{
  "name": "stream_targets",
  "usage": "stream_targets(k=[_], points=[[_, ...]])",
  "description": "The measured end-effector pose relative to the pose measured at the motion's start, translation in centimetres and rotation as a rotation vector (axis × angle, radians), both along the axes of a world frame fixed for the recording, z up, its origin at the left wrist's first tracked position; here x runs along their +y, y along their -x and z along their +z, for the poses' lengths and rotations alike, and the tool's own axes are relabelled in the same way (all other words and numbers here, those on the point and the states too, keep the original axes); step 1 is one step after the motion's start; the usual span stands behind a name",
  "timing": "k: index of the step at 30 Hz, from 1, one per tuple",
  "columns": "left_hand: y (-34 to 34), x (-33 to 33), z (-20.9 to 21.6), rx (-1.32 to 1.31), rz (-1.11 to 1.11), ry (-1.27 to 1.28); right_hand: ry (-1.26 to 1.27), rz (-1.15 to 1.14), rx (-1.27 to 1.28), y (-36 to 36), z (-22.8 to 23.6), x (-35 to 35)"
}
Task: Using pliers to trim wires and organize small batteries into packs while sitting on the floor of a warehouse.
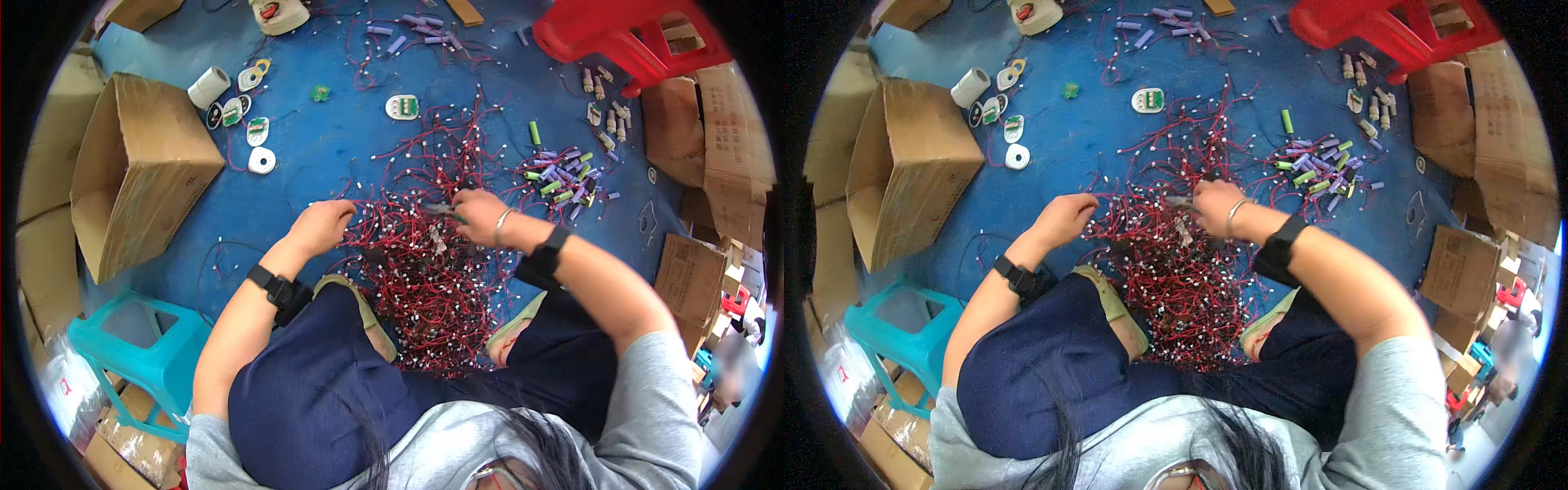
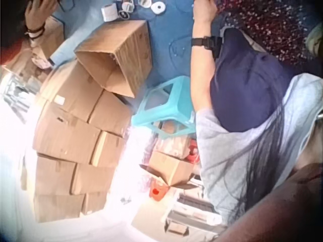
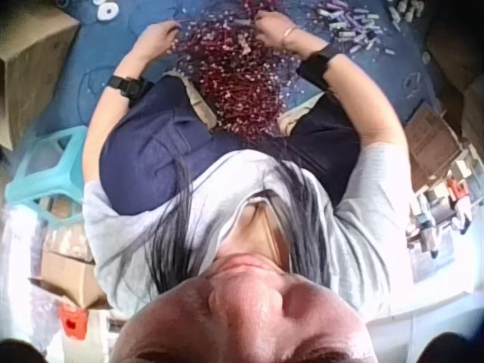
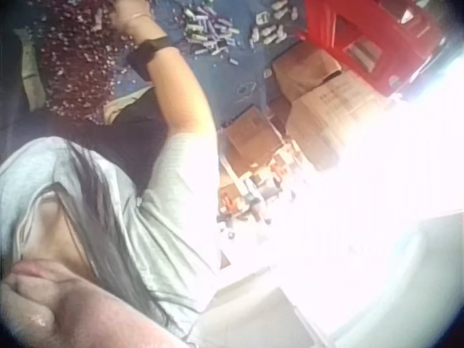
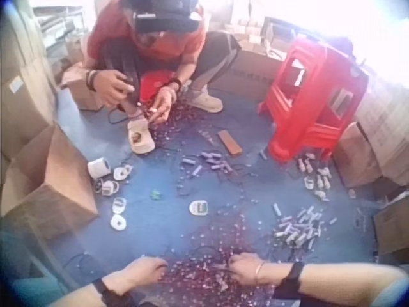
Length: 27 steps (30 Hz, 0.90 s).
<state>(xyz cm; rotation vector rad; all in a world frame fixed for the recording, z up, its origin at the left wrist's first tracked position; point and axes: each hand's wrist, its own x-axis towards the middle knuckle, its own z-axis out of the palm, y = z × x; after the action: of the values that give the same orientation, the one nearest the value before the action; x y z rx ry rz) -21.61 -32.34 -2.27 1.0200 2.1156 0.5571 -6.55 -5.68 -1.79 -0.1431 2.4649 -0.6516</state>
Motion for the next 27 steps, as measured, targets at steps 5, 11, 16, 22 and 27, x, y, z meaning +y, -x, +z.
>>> stream_targets(k=[5, 11, 16, 22, 27], points=[[1.5, 1.0, 1.2, 0.029, -0.071, -0.010, 0.434, -0.381, -0.391, 1.2, 9.5, 8.9], [4.1, 5.8, 7.1, 0.131, -0.237, 0.010, 0.777, -0.508, -0.325, -2.3, 16.0, 13.1], [4.4, 13.6, 11.2, 0.274, -0.486, -0.008, 0.961, -0.594, -0.104, -6.3, 14.1, 14.4], [-4.8, 24.0, 14.7, -0.274, -0.330, -0.041, 1.127, -0.859, -0.055, -9.1, 9.8, 14.7], [-10.7, 26.9, 13.3, -0.440, -0.062, -0.234, 1.197, -0.856, 0.029, -8.9, 6.5, 14.8]])
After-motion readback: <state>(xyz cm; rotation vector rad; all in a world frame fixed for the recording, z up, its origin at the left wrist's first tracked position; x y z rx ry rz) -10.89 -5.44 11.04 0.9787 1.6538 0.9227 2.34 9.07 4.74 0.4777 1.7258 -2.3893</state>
